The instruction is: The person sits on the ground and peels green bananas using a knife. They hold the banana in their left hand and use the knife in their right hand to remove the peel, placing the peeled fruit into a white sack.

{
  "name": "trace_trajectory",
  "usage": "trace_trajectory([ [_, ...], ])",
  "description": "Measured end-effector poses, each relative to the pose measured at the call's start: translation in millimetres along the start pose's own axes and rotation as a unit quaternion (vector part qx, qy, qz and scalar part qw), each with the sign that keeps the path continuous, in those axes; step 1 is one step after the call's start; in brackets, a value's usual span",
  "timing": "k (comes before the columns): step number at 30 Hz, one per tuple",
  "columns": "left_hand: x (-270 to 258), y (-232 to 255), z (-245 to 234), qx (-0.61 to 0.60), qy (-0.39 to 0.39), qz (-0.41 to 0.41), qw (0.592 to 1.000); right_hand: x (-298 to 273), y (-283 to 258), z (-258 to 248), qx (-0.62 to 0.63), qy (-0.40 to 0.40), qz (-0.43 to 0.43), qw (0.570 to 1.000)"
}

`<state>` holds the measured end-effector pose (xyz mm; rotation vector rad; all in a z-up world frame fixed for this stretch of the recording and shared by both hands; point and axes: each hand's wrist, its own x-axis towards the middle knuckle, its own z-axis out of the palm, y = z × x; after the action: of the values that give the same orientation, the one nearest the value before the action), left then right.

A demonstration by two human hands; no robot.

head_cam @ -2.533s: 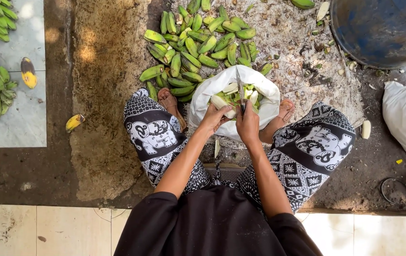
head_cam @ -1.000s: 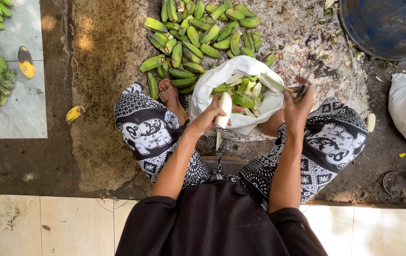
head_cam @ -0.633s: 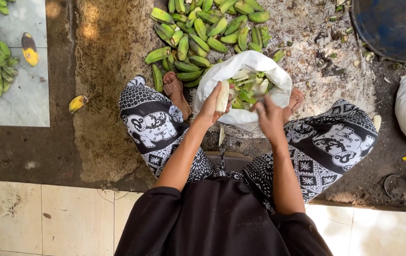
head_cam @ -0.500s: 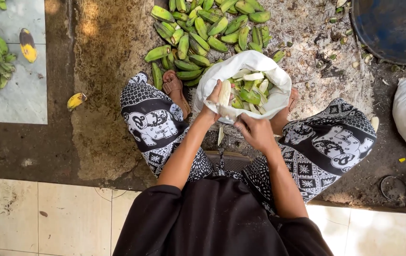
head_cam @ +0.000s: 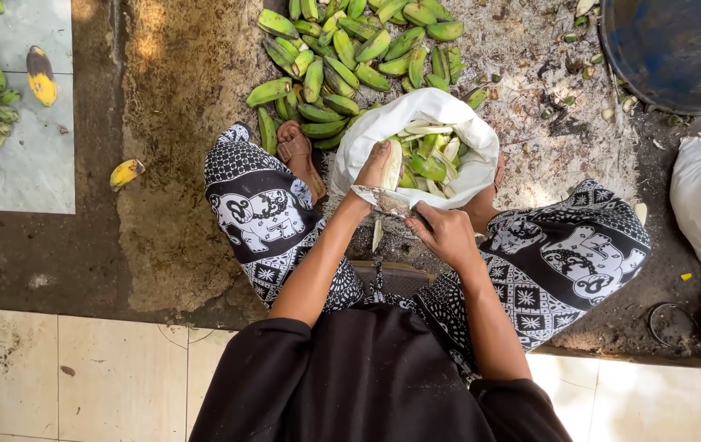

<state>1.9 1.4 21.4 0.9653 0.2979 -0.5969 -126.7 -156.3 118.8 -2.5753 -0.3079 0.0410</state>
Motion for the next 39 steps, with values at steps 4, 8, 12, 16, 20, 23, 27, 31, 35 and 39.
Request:
trace_trajectory([
  [4,1.8,-11.2,-5.4,-0.005,0.01,0.008,1.0,-1.8,13.7,10.8,-0.019,0.01,0.027,0.999],
  [8,-30.2,17.6,13.8,0.017,-0.035,-0.012,0.999,3.3,20.1,-0.8,-0.033,-0.003,0.083,0.996],
  [12,-15.5,11.7,2.5,0.064,-0.055,0.012,0.996,2.6,19.4,-4.7,-0.007,-0.019,0.118,0.993],
  [16,3.7,-14.5,-45.7,0.114,-0.077,0.01,0.99,14.9,6.5,-18.1,0.116,-0.019,0.205,0.972],
  [20,13.1,-18.9,-58.0,0.169,-0.103,-0.011,0.98,17.0,21.6,-3.0,0.281,-0.009,0.227,0.932],
  [23,-28.4,18.7,-16.9,0.189,-0.121,-0.015,0.974,18.4,36.4,17.6,0.367,-0.008,0.248,0.897],
  [27,-54.3,56.5,3.4,0.262,-0.181,-0.028,0.948,21.4,38.7,35.7,0.506,0.034,0.279,0.816],
  [31,-44.3,36.4,-1.8,0.323,-0.217,-0.041,0.92,22.5,18.7,18.1,0.588,0.027,0.282,0.757],
  [35,-64.0,62.4,24.6,0.455,-0.242,-0.066,0.855,17.9,27.9,27.6,0.611,-0.017,0.31,0.728],
  [39,-65.4,60.3,17.2,0.47,-0.244,-0.047,0.847,17.0,37.5,37.3,0.625,0.021,0.351,0.697],
])
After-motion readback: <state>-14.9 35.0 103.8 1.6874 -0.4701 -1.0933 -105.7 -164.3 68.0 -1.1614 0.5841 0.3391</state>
